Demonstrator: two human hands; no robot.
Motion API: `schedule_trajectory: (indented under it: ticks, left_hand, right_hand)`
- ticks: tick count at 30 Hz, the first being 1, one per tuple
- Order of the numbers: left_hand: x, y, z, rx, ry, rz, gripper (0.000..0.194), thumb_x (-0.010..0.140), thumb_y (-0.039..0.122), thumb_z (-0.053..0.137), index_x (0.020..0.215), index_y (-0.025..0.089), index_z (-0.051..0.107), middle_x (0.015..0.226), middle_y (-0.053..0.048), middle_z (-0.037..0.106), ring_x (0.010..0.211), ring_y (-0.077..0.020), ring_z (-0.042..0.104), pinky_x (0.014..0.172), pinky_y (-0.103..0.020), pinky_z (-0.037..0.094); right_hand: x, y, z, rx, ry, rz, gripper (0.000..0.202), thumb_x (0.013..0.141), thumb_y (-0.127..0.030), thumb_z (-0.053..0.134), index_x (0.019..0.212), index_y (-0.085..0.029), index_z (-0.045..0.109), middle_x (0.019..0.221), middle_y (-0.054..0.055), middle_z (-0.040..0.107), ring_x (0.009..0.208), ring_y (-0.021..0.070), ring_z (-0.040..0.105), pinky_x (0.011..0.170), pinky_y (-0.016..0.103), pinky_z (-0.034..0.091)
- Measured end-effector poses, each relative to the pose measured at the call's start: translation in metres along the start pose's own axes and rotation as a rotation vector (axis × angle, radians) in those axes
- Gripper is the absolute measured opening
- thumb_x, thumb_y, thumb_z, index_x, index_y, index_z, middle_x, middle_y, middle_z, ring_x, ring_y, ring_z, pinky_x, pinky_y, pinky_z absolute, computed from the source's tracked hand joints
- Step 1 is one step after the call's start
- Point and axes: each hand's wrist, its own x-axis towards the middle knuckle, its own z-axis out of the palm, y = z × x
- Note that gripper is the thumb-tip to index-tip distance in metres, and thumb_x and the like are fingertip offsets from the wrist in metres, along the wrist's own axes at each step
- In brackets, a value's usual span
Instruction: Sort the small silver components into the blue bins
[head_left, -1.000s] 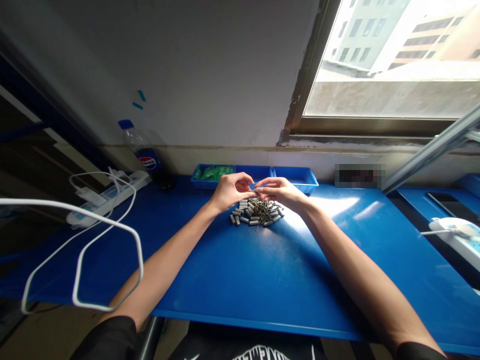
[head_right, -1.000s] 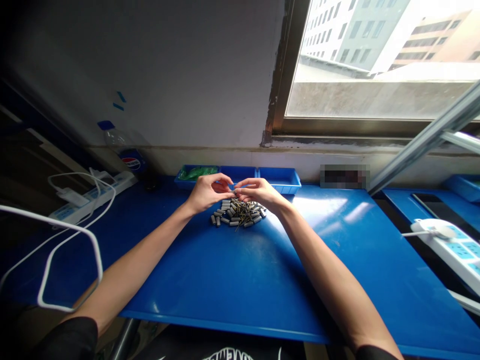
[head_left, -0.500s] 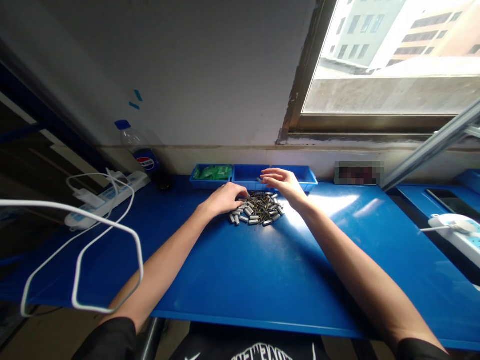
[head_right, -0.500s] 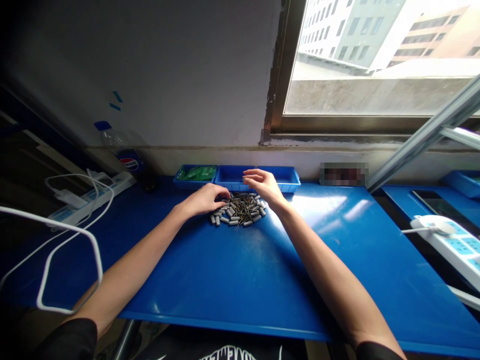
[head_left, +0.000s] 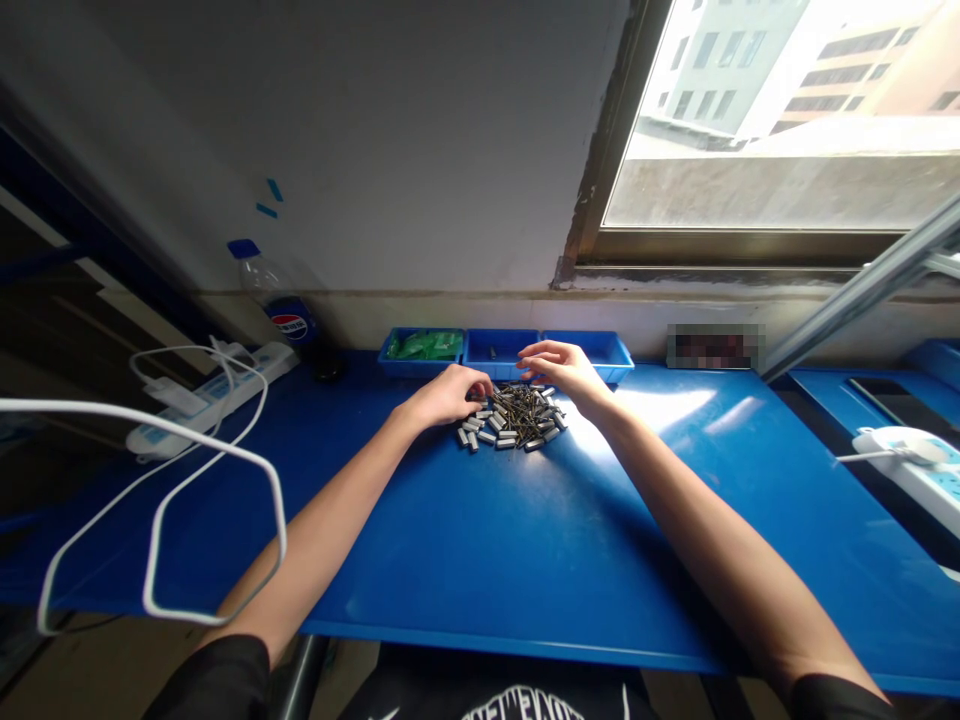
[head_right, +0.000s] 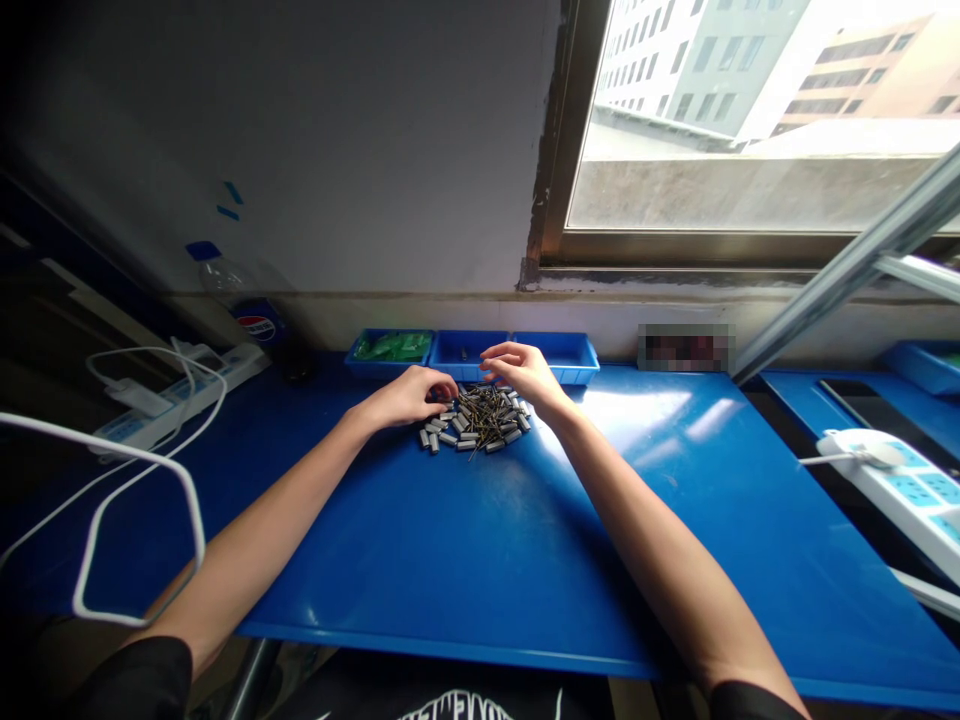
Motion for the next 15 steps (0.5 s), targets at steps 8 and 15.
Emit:
schedule_trajectory:
  ticks: [8, 15]
  left_hand:
    - [0.0011, -0.002, 0.0013, -0.006, 0.037, 0.024, 0.025, 0.072, 0.018, 0.072, 0.096, 0.016, 0.075, 0.092, -0.007, 0.074, 0.081, -0.0189, 0.069, 0.07, -0.026, 0.054]
    - [0.0, 0.0022, 0.0007, -0.14, 0.109, 0.008, 0.016, 0.074, 0.024, 0.076, 0.087, 0.016, 0.07, 0.081, -0.004, 0.075, 0.076, -0.0182, 0.071, 0.074, -0.029, 0.056]
  right_hand:
    - [0.0, 0.0026, 0.0, -0.005, -0.02, 0.019, 0.023, 0.082, -0.035, 0.076, 0.099, -0.019, 0.074, 0.098, 0.009, 0.081, 0.083, 0.0181, 0.075, 0.07, 0.027, 0.055]
    - [0.0018, 0.0046, -0.0004, -0.008, -0.039, 0.025, 0.026, 0.081, -0.038, 0.079, 0.098, -0.019, 0.074, 0.097, 0.01, 0.081, 0.084, 0.0192, 0.075, 0.071, 0.028, 0.056]
